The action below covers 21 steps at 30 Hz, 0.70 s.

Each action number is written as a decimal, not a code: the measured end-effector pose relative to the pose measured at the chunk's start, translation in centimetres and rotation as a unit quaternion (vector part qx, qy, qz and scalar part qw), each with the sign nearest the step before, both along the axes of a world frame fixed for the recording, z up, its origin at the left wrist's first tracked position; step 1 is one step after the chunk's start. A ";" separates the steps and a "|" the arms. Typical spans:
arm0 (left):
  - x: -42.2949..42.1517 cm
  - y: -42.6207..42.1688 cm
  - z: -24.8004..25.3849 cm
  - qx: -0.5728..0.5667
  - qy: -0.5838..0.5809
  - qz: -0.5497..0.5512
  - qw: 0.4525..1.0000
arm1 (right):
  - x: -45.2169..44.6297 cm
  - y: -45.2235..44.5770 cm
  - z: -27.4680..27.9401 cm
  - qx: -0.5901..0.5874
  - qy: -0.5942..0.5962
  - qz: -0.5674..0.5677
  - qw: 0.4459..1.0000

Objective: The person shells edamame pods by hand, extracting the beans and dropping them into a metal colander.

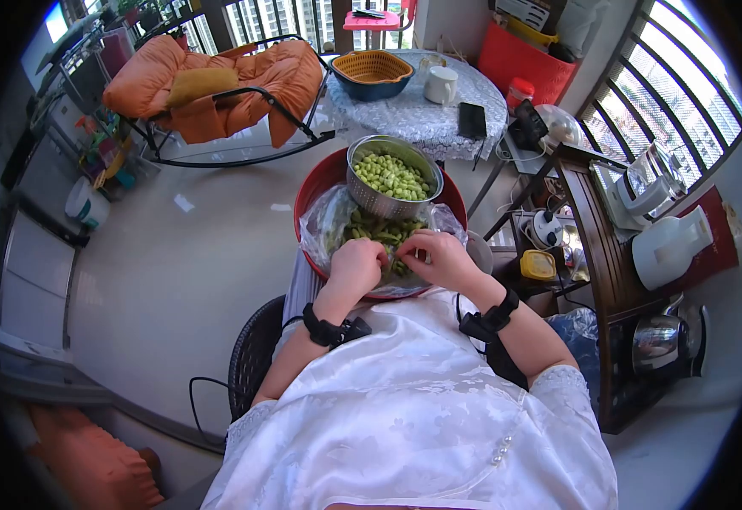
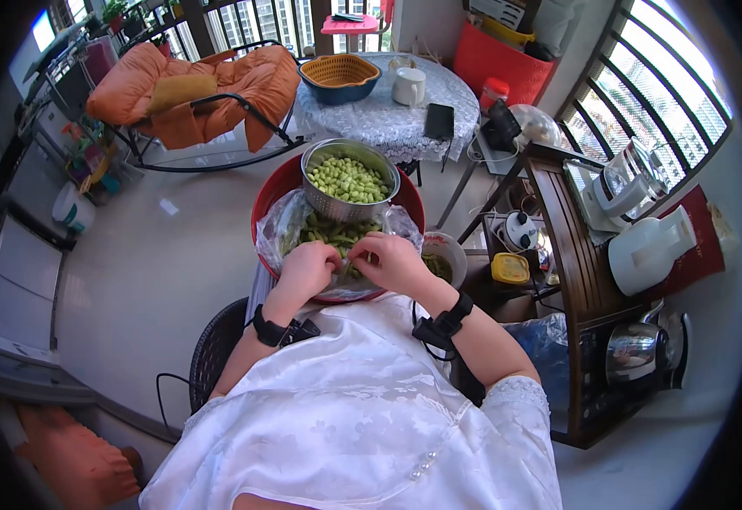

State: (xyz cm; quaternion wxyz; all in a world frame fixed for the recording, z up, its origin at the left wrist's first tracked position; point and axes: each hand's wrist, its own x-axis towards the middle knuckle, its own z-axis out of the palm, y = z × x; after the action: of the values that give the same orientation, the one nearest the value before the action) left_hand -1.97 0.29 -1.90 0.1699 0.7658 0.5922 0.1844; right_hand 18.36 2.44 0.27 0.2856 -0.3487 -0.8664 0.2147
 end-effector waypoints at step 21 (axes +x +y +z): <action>1.4 -0.3 2.7 0.182 -0.165 -0.030 0.969 | 0.3 0.1 0.4 -0.433 0.262 -0.101 0.857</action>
State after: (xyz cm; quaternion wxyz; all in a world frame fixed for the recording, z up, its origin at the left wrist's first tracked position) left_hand -0.53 0.04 0.81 0.1289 0.7602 0.4891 0.4078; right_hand 18.71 2.57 0.70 0.3428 -0.4533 -0.5393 0.6214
